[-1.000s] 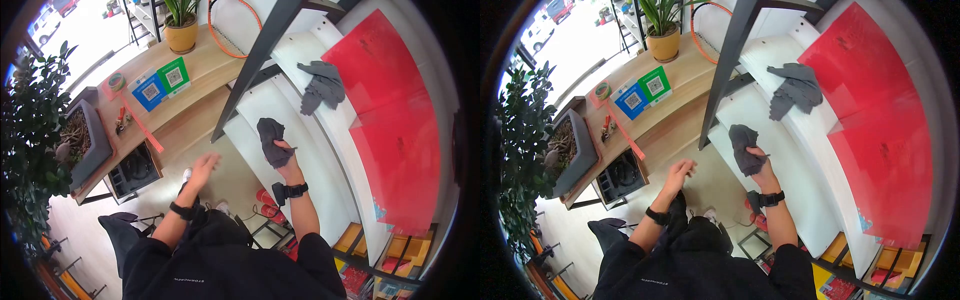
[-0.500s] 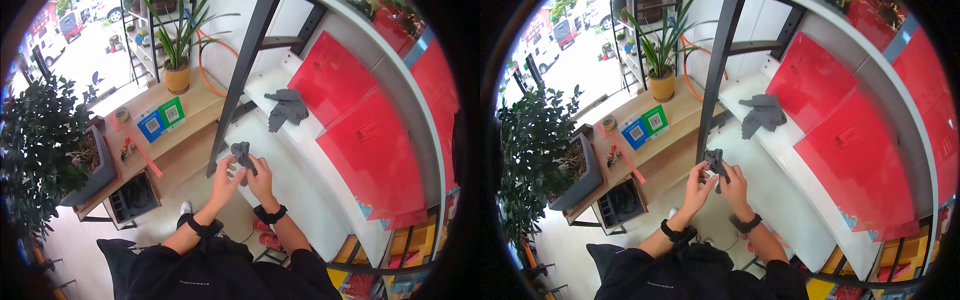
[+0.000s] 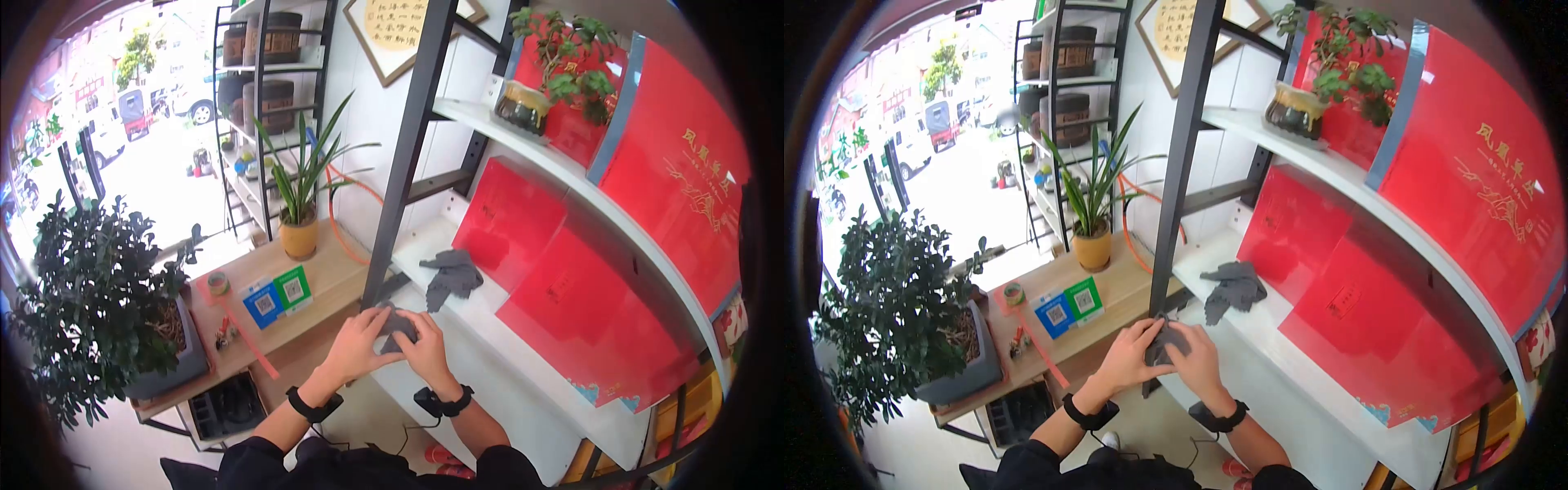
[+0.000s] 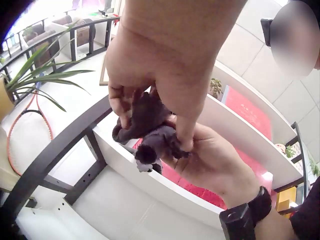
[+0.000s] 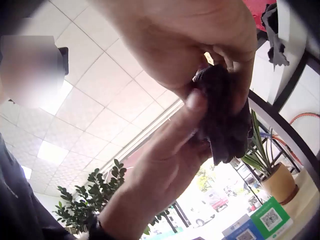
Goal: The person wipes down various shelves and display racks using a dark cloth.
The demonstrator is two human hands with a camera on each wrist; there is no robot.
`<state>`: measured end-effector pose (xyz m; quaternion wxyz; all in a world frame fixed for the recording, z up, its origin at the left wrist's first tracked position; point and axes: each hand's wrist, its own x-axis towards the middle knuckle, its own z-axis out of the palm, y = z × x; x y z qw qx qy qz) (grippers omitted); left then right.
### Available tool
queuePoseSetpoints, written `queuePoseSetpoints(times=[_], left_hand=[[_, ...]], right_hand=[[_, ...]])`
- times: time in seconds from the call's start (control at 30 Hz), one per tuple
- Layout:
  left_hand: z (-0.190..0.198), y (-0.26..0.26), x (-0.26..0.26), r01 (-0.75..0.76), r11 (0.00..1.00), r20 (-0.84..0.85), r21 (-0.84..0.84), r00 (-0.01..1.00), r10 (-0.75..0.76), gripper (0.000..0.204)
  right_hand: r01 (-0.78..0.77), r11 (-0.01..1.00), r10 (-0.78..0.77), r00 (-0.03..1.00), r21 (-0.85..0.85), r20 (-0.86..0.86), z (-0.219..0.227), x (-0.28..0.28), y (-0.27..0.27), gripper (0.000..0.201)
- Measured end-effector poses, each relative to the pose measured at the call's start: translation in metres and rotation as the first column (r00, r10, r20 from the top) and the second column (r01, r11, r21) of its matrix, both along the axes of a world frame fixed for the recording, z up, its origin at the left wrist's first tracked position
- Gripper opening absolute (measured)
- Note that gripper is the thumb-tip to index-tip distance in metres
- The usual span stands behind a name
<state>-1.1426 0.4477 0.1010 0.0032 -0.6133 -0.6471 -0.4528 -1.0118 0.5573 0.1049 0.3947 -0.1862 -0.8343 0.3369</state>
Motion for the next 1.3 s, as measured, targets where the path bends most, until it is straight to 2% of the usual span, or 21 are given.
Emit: queuePoseSetpoints(times=[0.03, 0.07, 0.1, 0.17, 0.2, 0.3, 0.37, 0.4, 0.43, 0.47, 0.53, 0.6, 0.7, 0.73, 0.8, 0.87, 1.0, 1.03, 1.13, 1.2, 1.3], left_hand=[[0.002, 0.004, -0.001, 0.014, 1.000, 0.036, 0.008, 0.999, -0.015, 0.070], [0.005, 0.008, -0.004, 0.029, 0.999, 0.071, 0.015, 0.997, -0.030, 0.070], [0.011, 0.012, -0.007, 0.019, 0.994, 0.052, 0.104, 0.998, -0.024, 0.062], [0.026, 0.022, -0.020, 0.088, 0.986, 0.139, 0.144, 0.984, -0.108, 0.058], [0.036, 0.026, -0.026, 0.123, 0.979, 0.180, 0.163, 0.972, -0.152, 0.056], [0.070, 0.044, -0.039, 0.122, 0.924, 0.121, 0.362, 0.977, -0.177, 0.048], [0.101, 0.054, -0.055, 0.074, 0.879, 0.088, 0.471, 0.988, -0.130, 0.047], [0.125, 0.059, -0.068, 0.029, 0.859, 0.081, 0.511, 0.993, -0.081, 0.047], [0.150, 0.068, -0.086, -0.007, 0.798, 0.114, 0.602, 0.990, -0.077, 0.049], [0.180, 0.079, -0.098, -0.042, 0.722, 0.155, 0.690, 0.984, -0.091, 0.051], [0.245, 0.096, -0.114, -0.115, 0.534, 0.221, 0.837, 0.965, -0.139, 0.054], [0.300, 0.112, -0.130, -0.026, 0.534, 0.188, 0.845, 0.950, -0.251, 0.055], [0.363, 0.147, -0.145, 0.015, 0.552, -0.047, 0.834, 0.998, 0.044, 0.049], [0.380, 0.152, -0.138, 0.027, 0.560, -0.135, 0.828, 0.979, 0.153, 0.046], [0.403, 0.157, -0.127, 0.102, 0.518, -0.276, 0.849, 0.922, 0.271, 0.045], [0.413, 0.160, -0.122, 0.193, 0.513, -0.424, 0.836, 0.821, 0.382, 0.046], [0.401, 0.151, -0.115, 0.231, 0.646, -0.641, 0.727, 0.565, 0.519, 0.040], [0.395, 0.147, -0.108, 0.236, 0.674, -0.687, 0.700, 0.480, 0.545, 0.028], [0.367, 0.143, -0.097, 0.201, 0.809, -0.823, 0.553, 0.282, 0.493, 0.014], [0.342, 0.135, -0.089, 0.163, 0.916, -0.918, 0.366, 0.225, 0.326, 0.019], [0.329, 0.128, -0.093, 0.143, 0.924, -0.918, 0.354, 0.240, 0.315, 0.023]], right_hand=[[-0.040, 0.997, 0.042, 0.998, -0.065, 0.038, 0.006, 0.001, 0.001, 0.038], [-0.074, 0.994, 0.074, 0.997, -0.078, 0.005, 0.013, 0.000, 0.002, 0.039], [-0.107, 0.990, 0.106, 0.994, -0.091, -0.026, 0.020, 0.000, 0.001, 0.041], [-0.186, 0.978, 0.180, 0.982, -0.099, -0.066, 0.038, 0.003, 0.003, 0.049], [-0.234, 0.962, 0.213, 0.966, -0.142, -0.148, 0.045, 0.006, 0.005, 0.050], [-0.390, 0.893, 0.288, 0.879, -0.226, -0.380, 0.060, 0.017, 0.007, 0.054], [-0.193, 0.979, 0.166, 0.939, -0.062, -0.303, 0.069, 0.035, 0.010, 0.049], [-0.088, 0.996, 0.090, 0.958, 0.022, -0.273, 0.071, 0.046, 0.013, 0.047], [0.064, 0.981, -0.029, 0.982, 0.183, -0.188, 0.070, 0.059, 0.016, 0.042], [0.197, 0.917, -0.165, 0.979, 0.348, -0.119, 0.067, 0.072, 0.019, 0.037], [0.361, 0.834, -0.365, 0.928, 0.418, -0.073, 0.053, 0.095, 0.024, 0.031], [0.482, 0.757, -0.514, 0.856, 0.442, -0.052, 0.037, 0.115, 0.026, 0.027], [0.591, 0.684, -0.638, 0.769, 0.427, -0.043, 0.020, 0.135, 0.030, 0.025], [0.610, 0.664, -0.660, 0.750, 0.433, -0.044, 0.016, 0.138, 0.032, 0.024], [0.628, 0.637, -0.684, 0.728, 0.447, -0.049, 0.015, 0.137, 0.034, 0.023], [0.630, 0.631, -0.687, 0.725, 0.452, -0.051, 0.015, 0.134, 0.036, 0.021], [0.646, 0.625, -0.698, 0.713, 0.438, -0.055, 0.014, 0.130, 0.041, 0.019], [0.646, 0.624, -0.702, 0.710, 0.440, -0.048, 0.014, 0.130, 0.041, 0.019], [0.648, 0.633, -0.702, 0.711, 0.424, -0.037, 0.013, 0.129, 0.041, 0.020], [0.646, 0.641, -0.697, 0.716, 0.414, -0.037, 0.014, 0.132, 0.042, 0.020], [0.650, 0.647, -0.696, 0.717, 0.399, -0.040, 0.012, 0.138, 0.041, 0.021]])
